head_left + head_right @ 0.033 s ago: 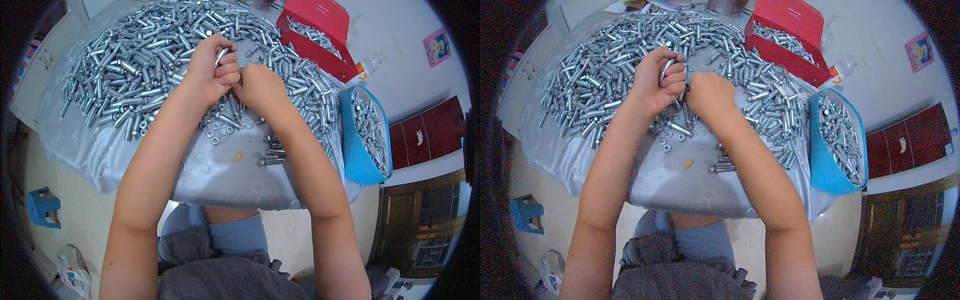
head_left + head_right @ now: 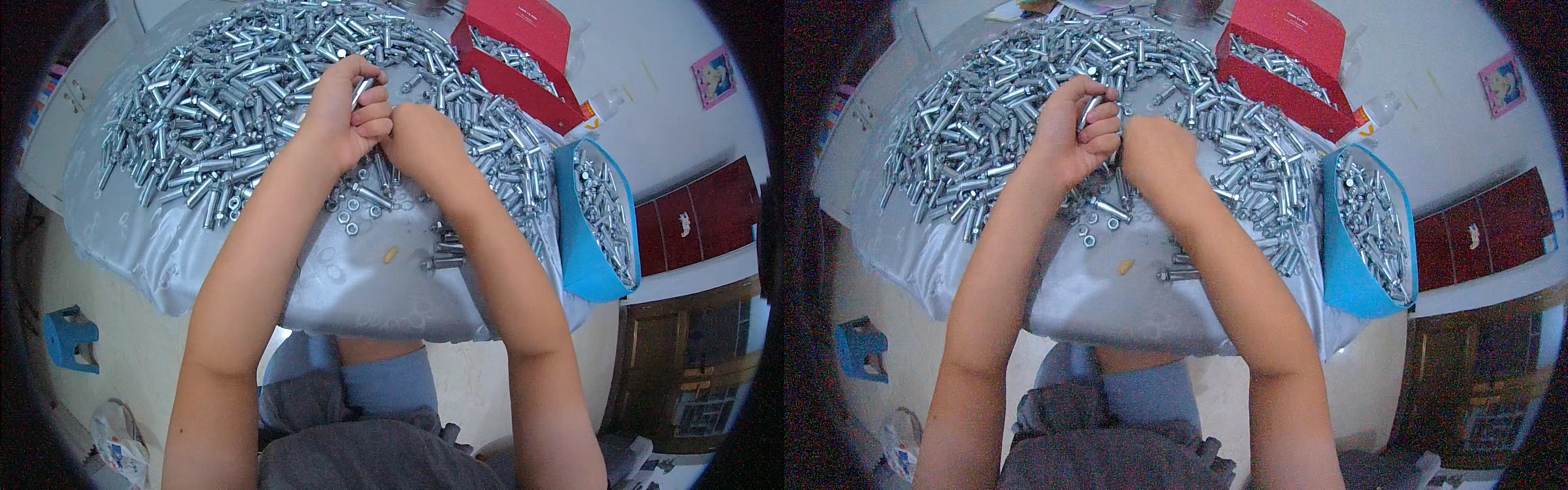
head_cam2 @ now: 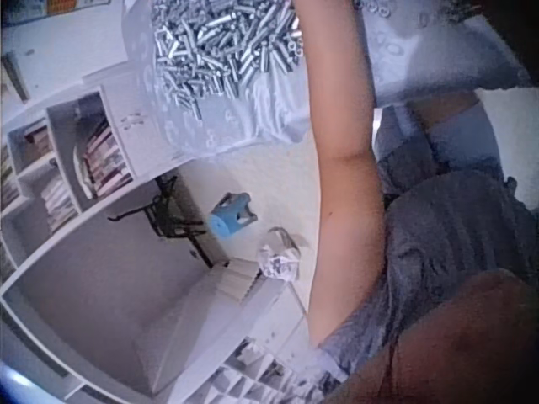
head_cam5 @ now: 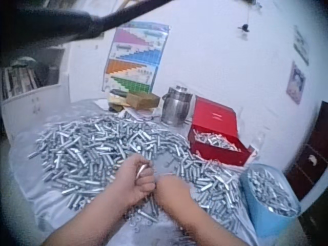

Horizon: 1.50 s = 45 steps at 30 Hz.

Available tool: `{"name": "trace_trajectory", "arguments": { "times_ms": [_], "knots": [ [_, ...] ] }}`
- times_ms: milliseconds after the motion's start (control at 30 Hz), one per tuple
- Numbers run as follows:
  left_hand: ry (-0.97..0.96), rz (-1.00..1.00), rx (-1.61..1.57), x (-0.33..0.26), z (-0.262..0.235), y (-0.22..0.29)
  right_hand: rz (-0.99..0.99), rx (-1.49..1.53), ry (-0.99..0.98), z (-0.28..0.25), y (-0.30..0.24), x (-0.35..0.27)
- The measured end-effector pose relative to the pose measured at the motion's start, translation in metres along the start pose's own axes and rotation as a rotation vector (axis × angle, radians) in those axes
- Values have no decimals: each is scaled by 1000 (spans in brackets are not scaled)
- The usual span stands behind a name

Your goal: The person sits at a table covered with a large pile of metal bolts and nuts. They repeatedly pick up a bolt and a nut, screw them together by hand, and place the assembled fastener into a blue container on the right side of the table.

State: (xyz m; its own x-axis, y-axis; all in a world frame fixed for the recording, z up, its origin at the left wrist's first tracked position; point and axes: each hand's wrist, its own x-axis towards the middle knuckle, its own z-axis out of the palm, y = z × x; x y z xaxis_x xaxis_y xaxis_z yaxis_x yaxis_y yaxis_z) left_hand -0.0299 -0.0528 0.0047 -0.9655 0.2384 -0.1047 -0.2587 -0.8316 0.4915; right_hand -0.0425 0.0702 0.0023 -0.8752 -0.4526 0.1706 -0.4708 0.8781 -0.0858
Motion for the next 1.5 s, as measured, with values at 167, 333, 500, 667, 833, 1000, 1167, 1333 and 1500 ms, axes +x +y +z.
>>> {"name": "trace_trajectory", "arguments": {
  "times_ms": [167, 333, 500, 667, 833, 1000, 1167, 1333, 1500],
  "knots": [
    [8, 11, -14, 0, -1, 2, -54, 56, 69, 7, 0, -1],
    [9, 19, -7, 1, 2, 2, -53, 181, 32, 14, 26, -11],
    [58, 41, 253, -3, 6, -3, 60, 313, 13, 4, 48, -37],
    [199, 107, 612, -9, 20, -20, -42, 242, 119, -1, 57, -56],
    [100, 91, 847, -11, 19, -28, 101, 1050, 226, -6, 60, -51],
    [47, 68, 907, -18, 24, -41, 24, 1486, 121, -11, 49, -53],
    [-45, -7, 880, -15, 23, -40, 53, 1520, 121, -15, 49, -55],
    [-162, -29, 734, -10, 15, -42, -14, 1515, 233, -17, 46, -58],
    [-153, -83, 605, -12, 17, -41, -85, 1278, 394, -9, 48, -57]
  ]
}}
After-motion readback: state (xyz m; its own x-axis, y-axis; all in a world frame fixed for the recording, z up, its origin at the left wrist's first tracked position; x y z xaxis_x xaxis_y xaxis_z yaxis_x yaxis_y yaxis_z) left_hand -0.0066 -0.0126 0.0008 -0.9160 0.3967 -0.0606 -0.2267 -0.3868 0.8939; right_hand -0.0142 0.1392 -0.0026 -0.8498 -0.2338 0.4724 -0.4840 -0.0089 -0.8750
